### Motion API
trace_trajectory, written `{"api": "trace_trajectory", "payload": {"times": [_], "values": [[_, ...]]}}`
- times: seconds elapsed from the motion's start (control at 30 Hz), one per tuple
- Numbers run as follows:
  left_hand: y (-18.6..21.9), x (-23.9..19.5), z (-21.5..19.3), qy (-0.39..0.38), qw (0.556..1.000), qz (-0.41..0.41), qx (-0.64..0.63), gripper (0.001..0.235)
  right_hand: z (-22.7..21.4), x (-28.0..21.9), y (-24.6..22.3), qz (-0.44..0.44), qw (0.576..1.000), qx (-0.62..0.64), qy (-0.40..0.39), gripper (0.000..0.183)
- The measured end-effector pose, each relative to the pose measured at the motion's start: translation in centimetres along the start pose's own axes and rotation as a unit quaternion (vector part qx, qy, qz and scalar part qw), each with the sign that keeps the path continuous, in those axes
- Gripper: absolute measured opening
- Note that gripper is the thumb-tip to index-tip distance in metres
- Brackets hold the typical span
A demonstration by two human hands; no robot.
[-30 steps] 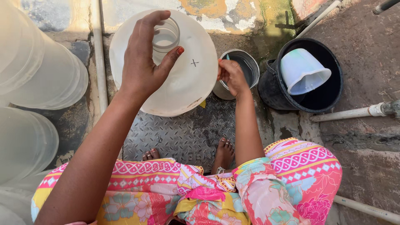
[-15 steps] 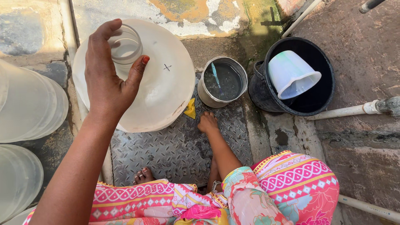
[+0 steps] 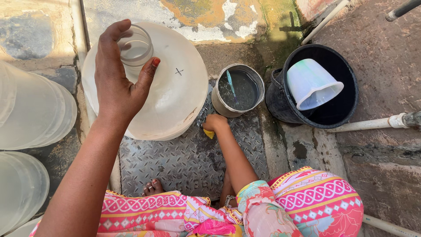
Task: The person puts dark granular filter media into a glass by hand and uses a toothbrush to stir it with water while holding the glass over the opening of a large water jug.
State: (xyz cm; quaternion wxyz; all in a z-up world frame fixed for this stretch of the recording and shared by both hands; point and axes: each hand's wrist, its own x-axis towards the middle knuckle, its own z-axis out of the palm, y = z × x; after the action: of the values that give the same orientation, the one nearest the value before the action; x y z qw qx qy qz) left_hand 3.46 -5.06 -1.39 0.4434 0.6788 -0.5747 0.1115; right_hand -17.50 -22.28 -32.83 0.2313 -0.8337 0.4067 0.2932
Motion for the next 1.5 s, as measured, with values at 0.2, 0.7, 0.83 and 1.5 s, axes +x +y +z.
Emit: {"api": "trace_trajectory", "payload": {"times": [0.2,0.7,0.83,1.5], "values": [[0.6,0.2,-0.1,0.002,1.0,-0.01,-0.011,0.062,-8.6,0.8,5.0,-0.023,0.84,0.31,0.446,0.028],[1.7,-0.6,0.0,0.008,0.999,-0.037,-0.022,0.071,-5.5,10.5,9.7,0.131,0.962,0.236,0.048,0.076],[1.7,-1.4,0.2,0.001,0.999,-0.043,0.005,0.072,-4.7,10.5,10.3,0.138,0.972,0.192,0.011,0.075],[1.4,-1.1,1.7,0.041,0.991,-0.098,-0.086,0.08,-4.8,4.9,10.6,-0.075,0.853,0.516,0.002,0.054]]}}
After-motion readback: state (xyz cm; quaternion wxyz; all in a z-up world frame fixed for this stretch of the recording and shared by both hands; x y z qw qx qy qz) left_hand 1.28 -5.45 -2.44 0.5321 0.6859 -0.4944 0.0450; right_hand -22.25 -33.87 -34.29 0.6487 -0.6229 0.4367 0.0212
